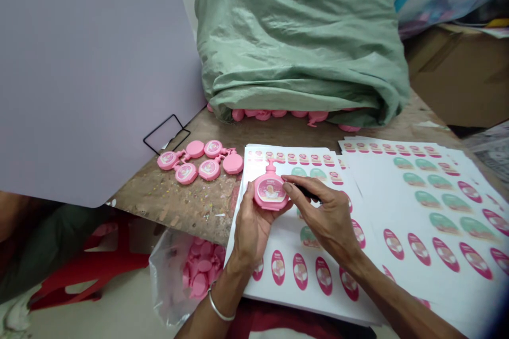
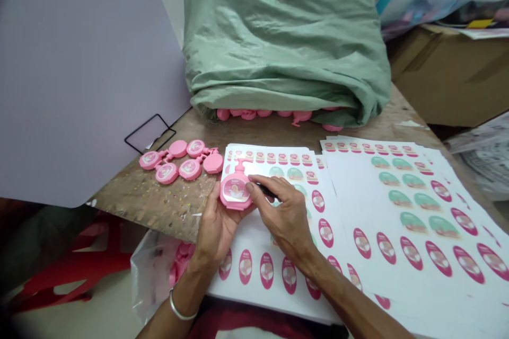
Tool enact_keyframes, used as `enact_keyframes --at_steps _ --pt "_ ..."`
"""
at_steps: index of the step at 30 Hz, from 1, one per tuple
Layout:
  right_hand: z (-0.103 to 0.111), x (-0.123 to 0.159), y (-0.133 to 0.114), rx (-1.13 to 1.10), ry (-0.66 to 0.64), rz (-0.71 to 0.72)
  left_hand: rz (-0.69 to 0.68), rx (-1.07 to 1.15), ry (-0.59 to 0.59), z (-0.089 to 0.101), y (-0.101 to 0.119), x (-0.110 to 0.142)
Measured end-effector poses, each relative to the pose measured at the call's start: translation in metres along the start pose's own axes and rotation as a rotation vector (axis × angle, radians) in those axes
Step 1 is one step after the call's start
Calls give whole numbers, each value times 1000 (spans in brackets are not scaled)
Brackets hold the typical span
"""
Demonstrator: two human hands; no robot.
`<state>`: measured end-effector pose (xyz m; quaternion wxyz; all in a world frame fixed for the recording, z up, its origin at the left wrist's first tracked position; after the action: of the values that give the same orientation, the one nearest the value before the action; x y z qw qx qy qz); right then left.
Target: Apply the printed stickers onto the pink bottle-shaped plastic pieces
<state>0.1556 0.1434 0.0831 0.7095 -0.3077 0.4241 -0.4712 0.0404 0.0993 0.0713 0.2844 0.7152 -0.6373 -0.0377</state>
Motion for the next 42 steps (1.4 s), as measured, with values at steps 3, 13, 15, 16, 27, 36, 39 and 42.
enact_keyframes --at_steps 3,13,15,16,27,36,39,42 --pt "0 0 0 4 0 6 -4 -2 15 0 0 0" --pt "0 0 -1 9 0 8 6 -12 16 1 0 0" --pt "0 0 -1 8 3 12 5 -19 28 0 1 0" --pt "0 0 -2 10 4 12 5 -21 30 0 1 0" --pt "-1 0 -4 35 27 36 -119 -205 -76 -2 2 6" --pt "-3 0 -3 43 34 52 -113 -248 -69 0 2 6" --pt "-2 0 1 107 12 84 -114 -255 -63 0 2 6" --pt "5 -5 6 361 -11 196 -121 -268 -28 3 2 6"
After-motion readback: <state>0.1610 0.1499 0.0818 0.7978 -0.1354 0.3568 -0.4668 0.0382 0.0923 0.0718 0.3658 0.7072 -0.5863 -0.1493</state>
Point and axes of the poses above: each hand's wrist, its own x-axis away from the middle knuckle, its own z-axis out of the back of the hand, y = z × x, the point moved 1 cm from there along -x, towards the middle knuckle, and after that the axes turned 3 degrees about x, right-handed, at the moved point
